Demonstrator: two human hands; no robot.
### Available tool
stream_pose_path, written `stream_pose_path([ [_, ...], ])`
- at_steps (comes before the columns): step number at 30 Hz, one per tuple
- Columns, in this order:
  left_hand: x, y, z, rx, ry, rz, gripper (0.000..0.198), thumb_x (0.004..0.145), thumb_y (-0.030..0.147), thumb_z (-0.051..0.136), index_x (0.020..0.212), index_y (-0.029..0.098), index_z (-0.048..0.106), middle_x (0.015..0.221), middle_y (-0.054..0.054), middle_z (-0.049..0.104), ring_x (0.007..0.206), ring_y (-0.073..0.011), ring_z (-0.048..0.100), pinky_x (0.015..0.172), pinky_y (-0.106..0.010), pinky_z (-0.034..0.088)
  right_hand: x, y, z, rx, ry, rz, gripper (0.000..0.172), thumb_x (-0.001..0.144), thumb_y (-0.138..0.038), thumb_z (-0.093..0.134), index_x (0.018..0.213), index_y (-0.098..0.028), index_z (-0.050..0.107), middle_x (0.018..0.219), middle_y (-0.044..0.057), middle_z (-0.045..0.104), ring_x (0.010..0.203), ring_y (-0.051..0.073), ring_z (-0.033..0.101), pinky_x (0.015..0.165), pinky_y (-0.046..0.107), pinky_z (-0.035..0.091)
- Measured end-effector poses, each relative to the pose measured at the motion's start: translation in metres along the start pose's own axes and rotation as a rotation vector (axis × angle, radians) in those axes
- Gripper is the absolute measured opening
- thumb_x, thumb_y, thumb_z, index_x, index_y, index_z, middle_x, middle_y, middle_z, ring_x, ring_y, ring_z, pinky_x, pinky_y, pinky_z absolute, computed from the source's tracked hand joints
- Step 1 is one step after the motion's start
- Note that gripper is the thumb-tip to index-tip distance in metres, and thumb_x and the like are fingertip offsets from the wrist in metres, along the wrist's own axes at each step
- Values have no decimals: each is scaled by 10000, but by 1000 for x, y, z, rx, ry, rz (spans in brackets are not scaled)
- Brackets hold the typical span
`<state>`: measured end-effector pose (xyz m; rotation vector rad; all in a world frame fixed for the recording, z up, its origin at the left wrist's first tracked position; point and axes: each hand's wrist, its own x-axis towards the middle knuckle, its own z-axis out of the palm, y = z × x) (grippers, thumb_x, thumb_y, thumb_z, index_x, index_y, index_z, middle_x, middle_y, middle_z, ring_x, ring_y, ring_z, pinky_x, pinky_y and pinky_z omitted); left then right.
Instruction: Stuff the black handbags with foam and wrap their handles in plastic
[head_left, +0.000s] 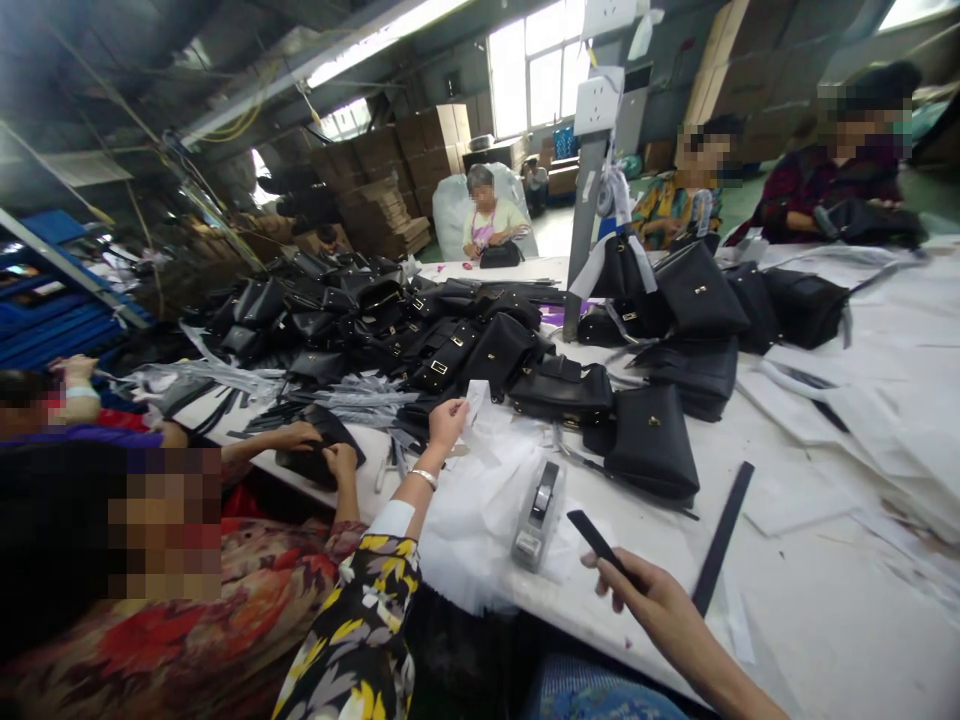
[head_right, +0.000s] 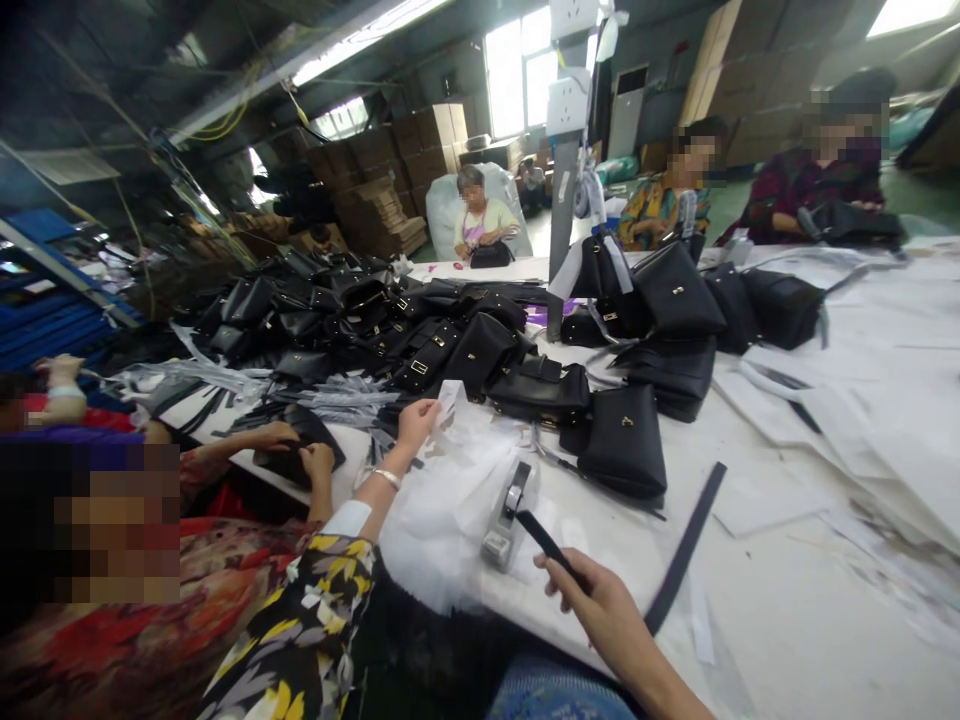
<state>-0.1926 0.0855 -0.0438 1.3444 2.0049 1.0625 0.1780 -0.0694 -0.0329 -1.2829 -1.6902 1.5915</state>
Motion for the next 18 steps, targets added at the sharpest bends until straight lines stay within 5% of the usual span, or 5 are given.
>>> stream_pose_path([
  [4,-37,40,14,-222,4,26,288,927,400,604,1033,137,654,931,-43,686,716,-135,649,623,-279,546,33,-32,11,-53,52,-302,384,897,-569,567,957,-255,780,1469,85,479,1249,288,528,1030,409,453],
  [8,-84,72,39,-444,-16,8,382,871,500,621,982,141,691,803,-31,696,536,-110,617,386,-188,364,58,-44,33,-18,1,-375,378,847,-594,634,953,-273,803,1587,48,320,1414,319,352,1133,462,331],
  [10,-100,82,48,-540,-20,-21,416,838,537,636,960,144,698,771,-27,689,519,-105,606,366,-179,321,62,-44,42,34,-49,-314,393,809,-605,672,941,-261,810,1505,73,458,1376,323,409,1127,454,334],
  [13,-116,86,53,-668,-10,-85,448,791,565,681,955,149,696,802,-32,691,554,-95,600,410,-173,367,58,-42,48,115,-68,-157,449,820,-614,649,940,-211,809,1070,82,739,1054,284,648,986,416,461],
  [18,-157,71,44,-847,-144,-248,589,770,678,648,1028,149,681,976,-108,715,825,-173,683,712,-266,548,48,-41,38,118,8,-53,561,855,-636,582,966,-125,785,773,52,726,738,213,650,688,309,508],
])
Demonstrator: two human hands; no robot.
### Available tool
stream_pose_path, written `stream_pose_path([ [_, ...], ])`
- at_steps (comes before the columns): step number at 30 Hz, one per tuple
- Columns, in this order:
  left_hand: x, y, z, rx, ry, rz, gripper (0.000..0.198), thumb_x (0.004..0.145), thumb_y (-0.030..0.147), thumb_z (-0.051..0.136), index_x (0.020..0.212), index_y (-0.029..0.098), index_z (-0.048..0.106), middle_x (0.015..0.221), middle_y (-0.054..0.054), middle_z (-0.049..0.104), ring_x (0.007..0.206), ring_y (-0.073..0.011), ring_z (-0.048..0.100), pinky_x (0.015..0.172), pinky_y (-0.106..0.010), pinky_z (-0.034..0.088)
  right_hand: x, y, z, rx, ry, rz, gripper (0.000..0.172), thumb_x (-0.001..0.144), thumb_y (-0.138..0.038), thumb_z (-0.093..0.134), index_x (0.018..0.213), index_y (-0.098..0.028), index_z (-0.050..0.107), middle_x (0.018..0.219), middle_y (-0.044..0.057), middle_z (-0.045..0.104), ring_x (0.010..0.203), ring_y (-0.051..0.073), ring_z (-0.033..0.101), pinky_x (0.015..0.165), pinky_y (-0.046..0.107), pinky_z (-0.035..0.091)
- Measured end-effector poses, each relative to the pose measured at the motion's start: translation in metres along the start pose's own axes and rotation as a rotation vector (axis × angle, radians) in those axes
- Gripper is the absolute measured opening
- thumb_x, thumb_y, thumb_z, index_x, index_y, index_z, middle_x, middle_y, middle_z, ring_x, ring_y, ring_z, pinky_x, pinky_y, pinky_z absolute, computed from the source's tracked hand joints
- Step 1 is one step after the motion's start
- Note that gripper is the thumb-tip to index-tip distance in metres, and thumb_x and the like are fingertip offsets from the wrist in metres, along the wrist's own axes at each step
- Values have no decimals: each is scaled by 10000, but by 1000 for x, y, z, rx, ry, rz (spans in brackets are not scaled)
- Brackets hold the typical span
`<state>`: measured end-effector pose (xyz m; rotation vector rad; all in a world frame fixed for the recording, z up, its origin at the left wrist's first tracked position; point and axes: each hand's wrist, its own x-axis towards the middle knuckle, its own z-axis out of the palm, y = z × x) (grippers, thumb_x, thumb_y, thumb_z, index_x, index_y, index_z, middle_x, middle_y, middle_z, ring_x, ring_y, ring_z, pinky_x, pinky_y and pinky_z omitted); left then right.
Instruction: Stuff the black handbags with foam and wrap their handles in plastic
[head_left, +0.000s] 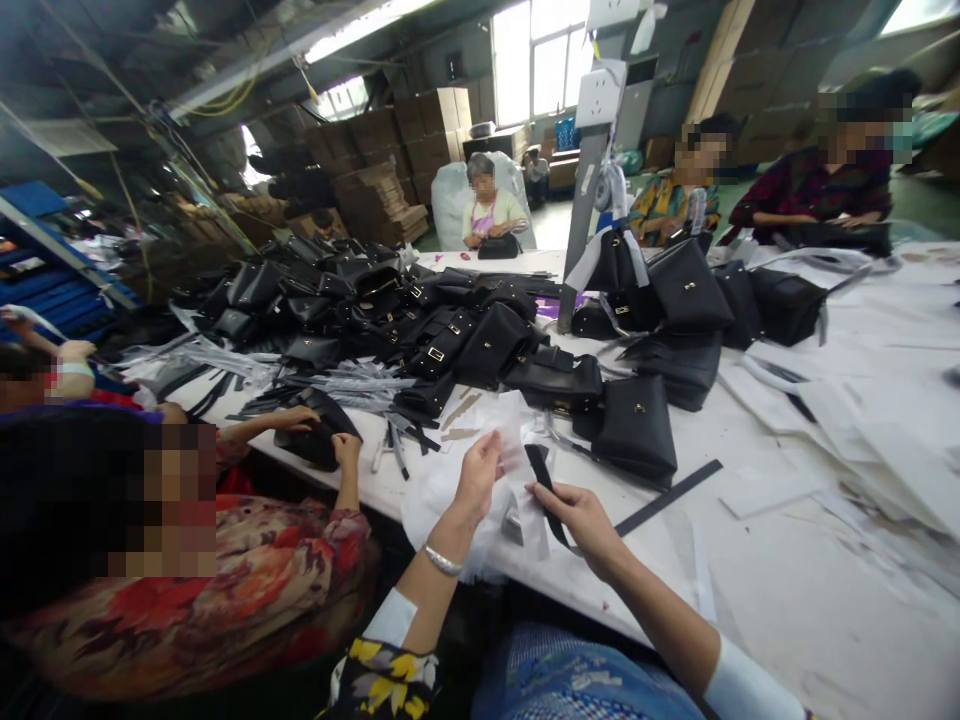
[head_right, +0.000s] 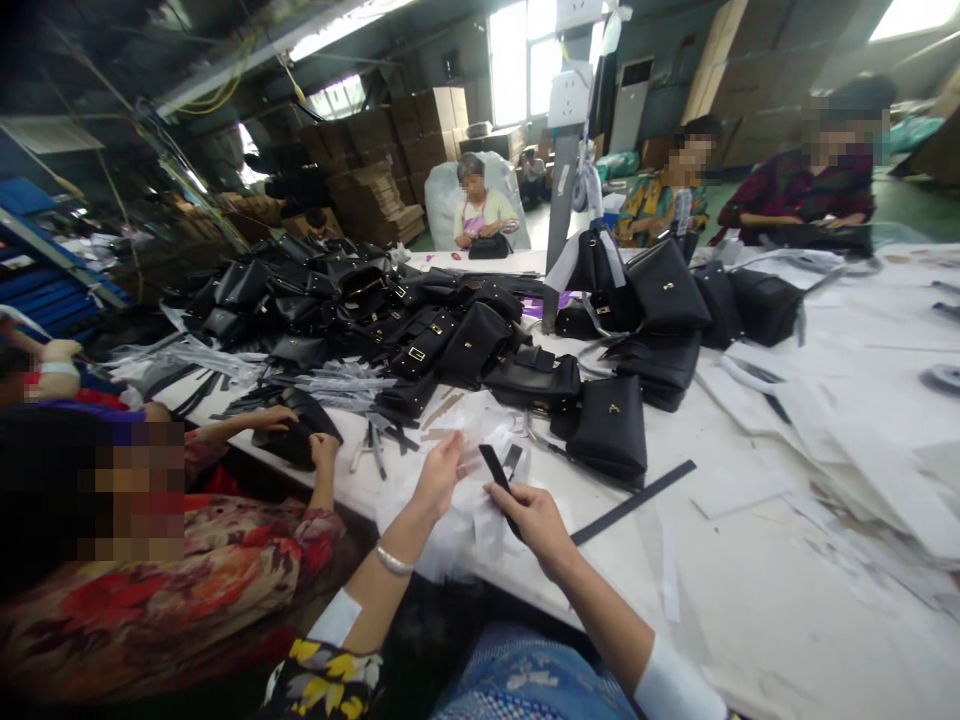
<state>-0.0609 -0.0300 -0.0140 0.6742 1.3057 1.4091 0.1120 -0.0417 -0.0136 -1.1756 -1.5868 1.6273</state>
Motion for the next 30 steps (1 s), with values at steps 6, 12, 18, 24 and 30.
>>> stream_pose_path([
  [6,-69,-32,-7,-32,-218,-302,622,705,654,734,991,101,729,974,-199,738,871,-256,719,806,-366,546,6,6,-8,-38,58,27,473,839,-574,626,924,-139,791,749,38,721,721,194,632,687,291,493],
  [12,-88,-49,0,-53,-185,-363,500,650,540,830,890,106,766,875,-156,754,782,-215,709,730,-309,516,3,10,-4,-63,32,24,464,790,-574,676,918,-140,784,811,62,739,740,210,660,643,291,529],
  [18,-89,-45,-3,-235,-59,-296,414,640,488,855,799,120,750,799,-99,738,717,-158,661,723,-275,498,-32,2,-23,-4,48,35,588,870,-644,553,1097,-118,684,819,88,713,533,141,614,440,234,477],
  [24,-77,-34,6,-432,80,-216,402,605,466,883,724,133,692,731,-39,694,686,-115,619,702,-234,478,-95,12,-31,-184,-25,66,507,911,-619,515,1052,-173,710,711,53,705,468,142,591,472,247,483],
  [30,-69,-31,22,-571,160,-204,382,597,414,902,711,151,649,715,4,666,675,-82,609,756,-213,495,-110,9,-26,-417,-17,48,483,912,-628,496,891,-211,738,535,13,651,472,165,613,548,243,503],
])
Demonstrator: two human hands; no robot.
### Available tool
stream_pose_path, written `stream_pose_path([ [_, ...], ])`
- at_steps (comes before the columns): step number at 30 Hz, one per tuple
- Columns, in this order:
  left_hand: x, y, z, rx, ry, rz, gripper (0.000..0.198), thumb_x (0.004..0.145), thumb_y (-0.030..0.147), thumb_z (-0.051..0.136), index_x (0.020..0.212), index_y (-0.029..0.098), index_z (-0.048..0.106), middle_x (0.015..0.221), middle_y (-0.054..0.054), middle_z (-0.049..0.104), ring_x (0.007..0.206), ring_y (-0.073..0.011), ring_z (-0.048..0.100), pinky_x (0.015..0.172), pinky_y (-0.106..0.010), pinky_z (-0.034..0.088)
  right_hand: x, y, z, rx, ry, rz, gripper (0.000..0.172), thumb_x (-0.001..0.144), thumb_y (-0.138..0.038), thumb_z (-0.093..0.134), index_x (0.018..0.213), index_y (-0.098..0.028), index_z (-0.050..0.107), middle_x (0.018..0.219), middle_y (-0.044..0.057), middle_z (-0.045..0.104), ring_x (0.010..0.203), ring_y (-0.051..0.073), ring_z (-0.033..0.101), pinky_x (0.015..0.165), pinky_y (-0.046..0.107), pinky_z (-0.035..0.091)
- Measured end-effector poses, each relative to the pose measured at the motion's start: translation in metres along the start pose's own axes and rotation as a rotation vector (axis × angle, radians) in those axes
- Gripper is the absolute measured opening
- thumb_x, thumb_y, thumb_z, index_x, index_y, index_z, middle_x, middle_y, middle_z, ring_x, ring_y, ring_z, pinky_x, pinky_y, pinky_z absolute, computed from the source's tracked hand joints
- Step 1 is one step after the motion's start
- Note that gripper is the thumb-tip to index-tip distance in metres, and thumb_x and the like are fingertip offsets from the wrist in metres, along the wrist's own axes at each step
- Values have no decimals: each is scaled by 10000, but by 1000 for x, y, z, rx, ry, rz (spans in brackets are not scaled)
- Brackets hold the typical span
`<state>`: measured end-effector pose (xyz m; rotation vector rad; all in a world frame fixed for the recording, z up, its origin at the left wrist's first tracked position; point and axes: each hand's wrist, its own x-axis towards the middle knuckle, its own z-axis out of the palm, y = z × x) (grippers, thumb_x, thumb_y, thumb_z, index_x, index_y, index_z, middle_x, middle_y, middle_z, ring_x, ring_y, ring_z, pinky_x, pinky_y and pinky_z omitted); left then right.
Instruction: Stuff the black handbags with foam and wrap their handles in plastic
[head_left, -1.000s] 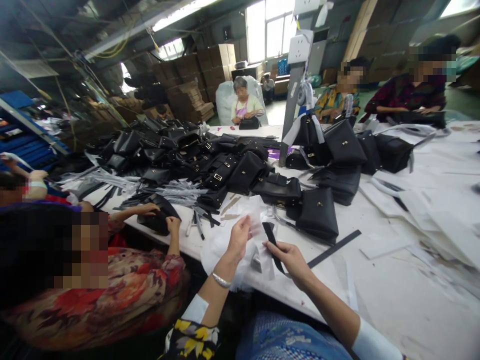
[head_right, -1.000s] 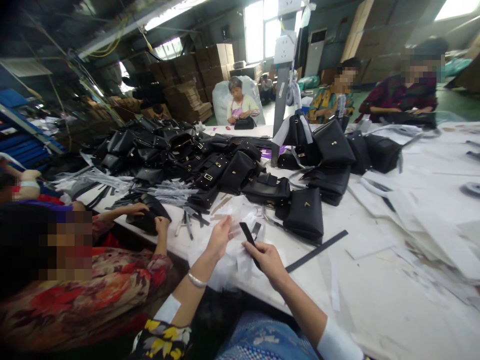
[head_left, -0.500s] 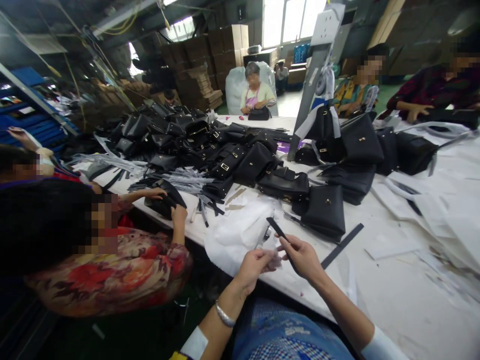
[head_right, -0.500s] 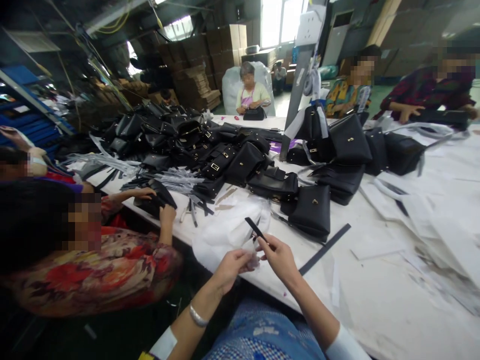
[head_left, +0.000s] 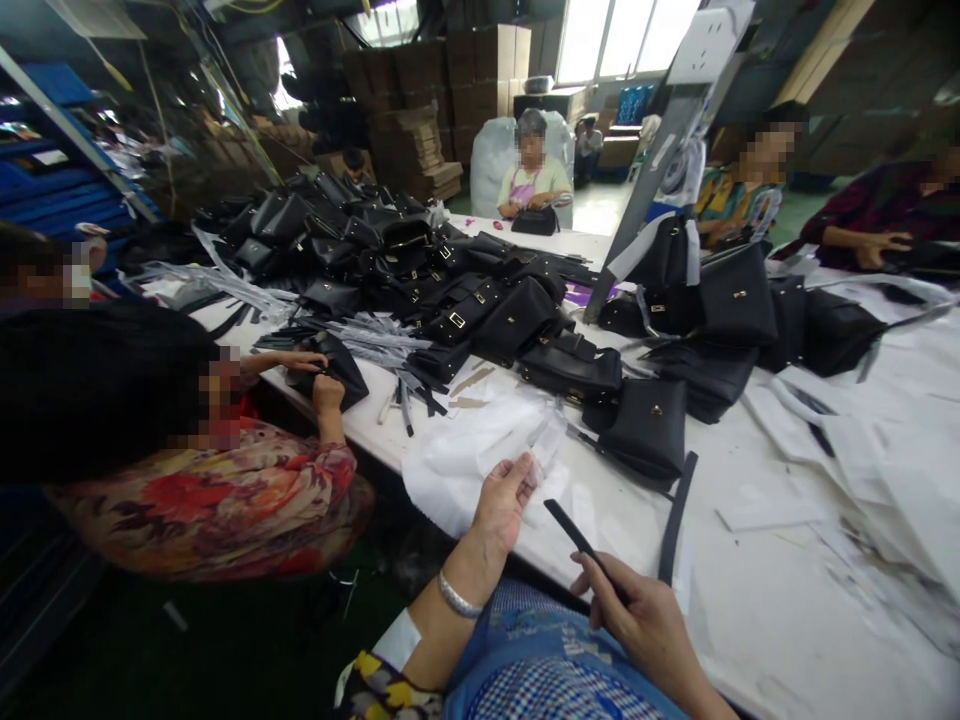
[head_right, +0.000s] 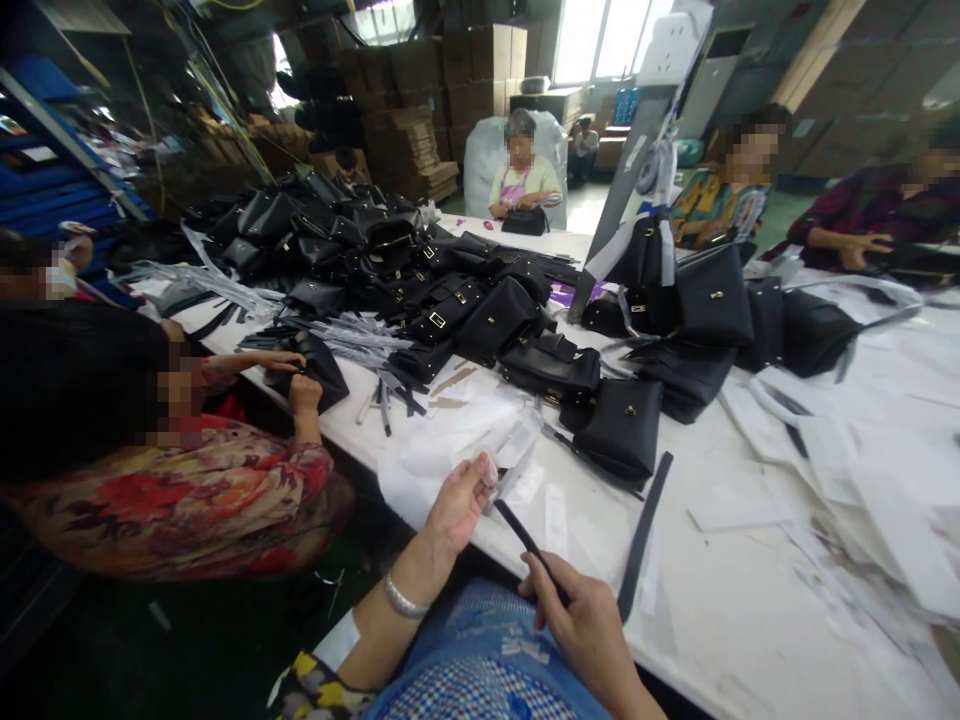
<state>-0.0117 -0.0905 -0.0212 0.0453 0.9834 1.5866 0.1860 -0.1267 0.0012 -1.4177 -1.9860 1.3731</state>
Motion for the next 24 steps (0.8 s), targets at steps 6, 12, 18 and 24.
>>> stream_pose_path([
  [6,0,-12,8,-77,24,-24,330,673,386,869,790,170,648,852,-13,706,792,-103,663,834,-235,517,10,-10,2,-3,47,38,504,924,-631,472,888,-201,733,541,21,661,497,178,642,565,259,508],
  [12,-4,-19,13,-94,34,-36,353,674,397,869,853,177,660,880,-13,723,827,-114,683,839,-244,529,12,-8,5,6,93,81,519,918,-644,471,804,-203,718,493,12,639,468,175,623,553,268,492],
  [18,-16,-22,18,-55,-16,10,342,642,397,879,791,168,673,869,-36,730,842,-144,685,849,-271,528,19,-4,10,90,71,81,526,918,-630,478,948,-165,724,578,31,677,468,164,633,503,258,501],
  [24,-33,-29,21,106,-80,13,365,648,381,869,876,127,740,876,-91,744,780,-178,688,776,-292,540,40,-20,-5,417,-85,39,833,912,-592,502,1567,-224,143,817,30,730,433,134,594,403,246,471],
])
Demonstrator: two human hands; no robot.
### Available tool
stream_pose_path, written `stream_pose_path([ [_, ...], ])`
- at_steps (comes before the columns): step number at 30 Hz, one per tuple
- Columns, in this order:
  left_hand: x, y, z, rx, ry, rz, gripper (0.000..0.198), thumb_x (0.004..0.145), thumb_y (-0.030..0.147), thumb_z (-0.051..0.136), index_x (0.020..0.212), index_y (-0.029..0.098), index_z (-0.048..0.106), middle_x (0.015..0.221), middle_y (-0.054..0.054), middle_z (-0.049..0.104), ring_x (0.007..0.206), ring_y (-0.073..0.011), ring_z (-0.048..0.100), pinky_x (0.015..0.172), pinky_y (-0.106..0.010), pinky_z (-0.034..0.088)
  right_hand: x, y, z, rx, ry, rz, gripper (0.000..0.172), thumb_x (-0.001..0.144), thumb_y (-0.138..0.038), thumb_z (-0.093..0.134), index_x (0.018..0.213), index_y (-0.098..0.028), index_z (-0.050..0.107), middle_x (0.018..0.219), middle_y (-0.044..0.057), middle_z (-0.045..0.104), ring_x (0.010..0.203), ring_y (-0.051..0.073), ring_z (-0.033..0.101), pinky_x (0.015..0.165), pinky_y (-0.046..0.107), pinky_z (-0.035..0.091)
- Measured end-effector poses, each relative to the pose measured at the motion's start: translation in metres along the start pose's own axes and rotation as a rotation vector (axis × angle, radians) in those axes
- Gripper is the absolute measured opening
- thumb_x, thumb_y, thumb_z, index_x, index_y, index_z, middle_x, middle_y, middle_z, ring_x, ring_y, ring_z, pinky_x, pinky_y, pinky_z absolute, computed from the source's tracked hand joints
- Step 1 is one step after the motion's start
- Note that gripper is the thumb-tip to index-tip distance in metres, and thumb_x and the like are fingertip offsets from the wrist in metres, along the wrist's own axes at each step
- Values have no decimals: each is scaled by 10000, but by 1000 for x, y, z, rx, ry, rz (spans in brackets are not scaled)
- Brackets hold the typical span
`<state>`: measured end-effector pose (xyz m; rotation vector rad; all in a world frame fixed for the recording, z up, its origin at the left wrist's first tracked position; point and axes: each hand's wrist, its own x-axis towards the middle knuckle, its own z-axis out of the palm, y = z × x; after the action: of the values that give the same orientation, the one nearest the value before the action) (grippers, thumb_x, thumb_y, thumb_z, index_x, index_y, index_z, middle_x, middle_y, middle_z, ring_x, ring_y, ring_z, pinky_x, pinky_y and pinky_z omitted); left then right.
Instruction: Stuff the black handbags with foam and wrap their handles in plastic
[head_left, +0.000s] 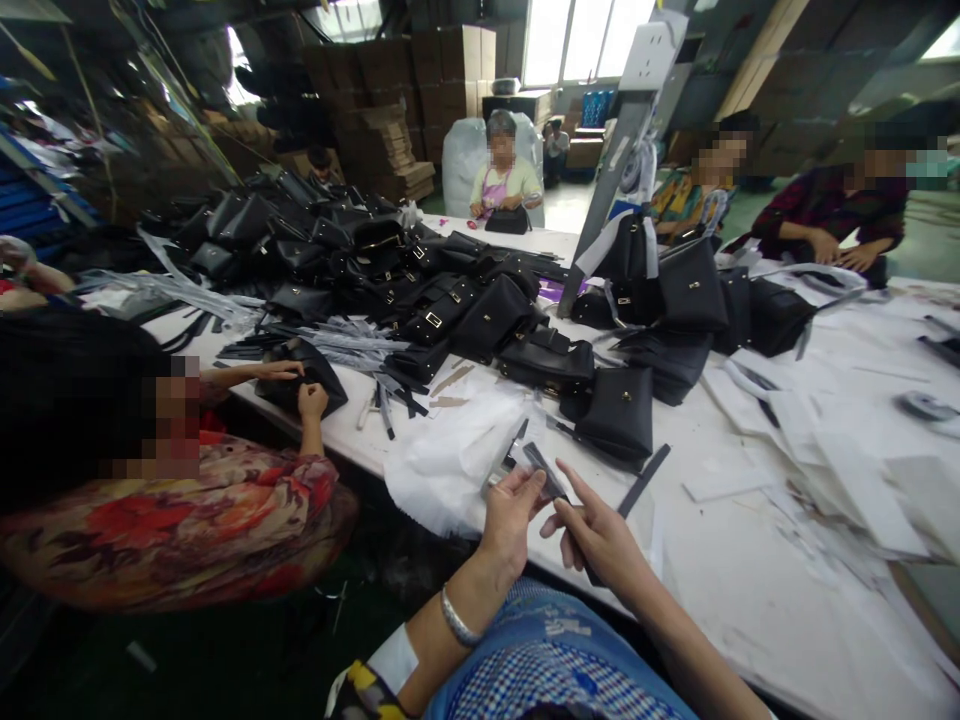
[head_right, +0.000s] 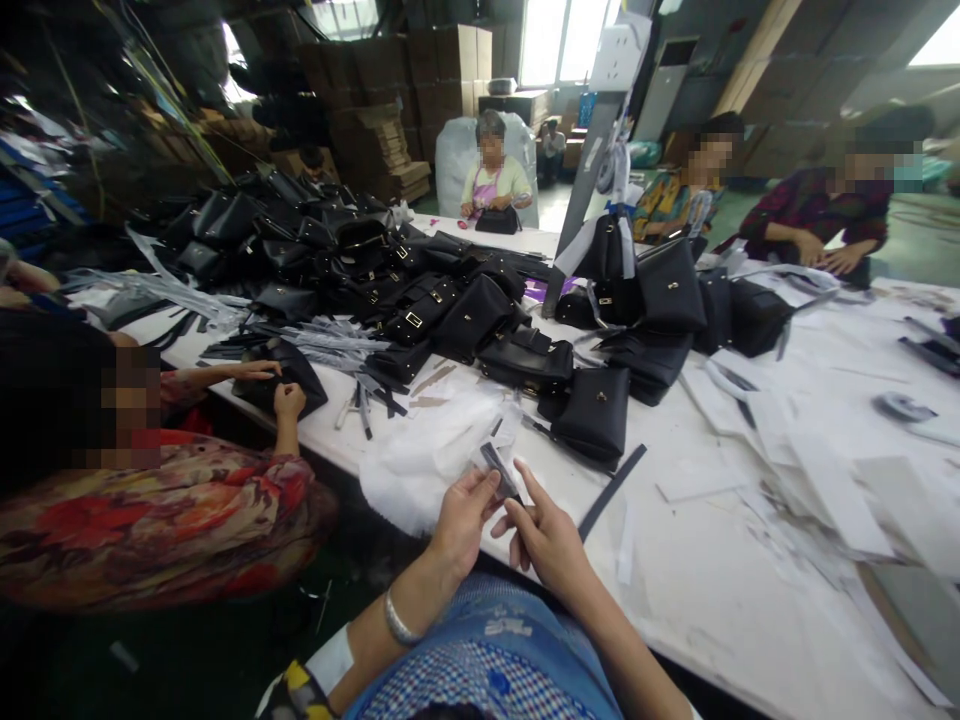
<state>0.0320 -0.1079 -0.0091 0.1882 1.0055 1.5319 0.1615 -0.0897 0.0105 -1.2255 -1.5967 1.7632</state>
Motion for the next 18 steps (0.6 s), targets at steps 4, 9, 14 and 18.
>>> stream_pose_path([
  [4,16,21,-10,39,51,84,373,627,408,870,842,134,736,860,-77,746,765,-169,681,768,-287,541,-6,-10,-20,-66,-168,-77,829,928,-510,523,1577,-223,95,1046,91,726,797,190,701,711,334,567],
  [9,37,46,-18,57,112,191,382,590,402,889,822,142,732,878,-52,744,789,-140,676,800,-254,526,-15,-9,-26,-265,-92,-42,762,917,-420,562,1559,-209,210,793,-3,722,723,187,675,764,337,540],
  [14,14,26,2,127,-7,123,366,642,395,869,823,101,746,840,-96,750,727,-154,679,720,-257,523,10,-24,-15,-291,49,-151,811,905,-393,590,1571,-209,166,669,-42,676,609,170,622,678,301,519],
  [18,15,30,-1,129,3,121,399,615,409,883,830,101,748,816,-90,749,716,-158,680,738,-280,530,8,-21,-26,-306,-49,-174,830,903,-362,591,1576,-239,121,834,-8,732,749,184,670,772,317,513],
])
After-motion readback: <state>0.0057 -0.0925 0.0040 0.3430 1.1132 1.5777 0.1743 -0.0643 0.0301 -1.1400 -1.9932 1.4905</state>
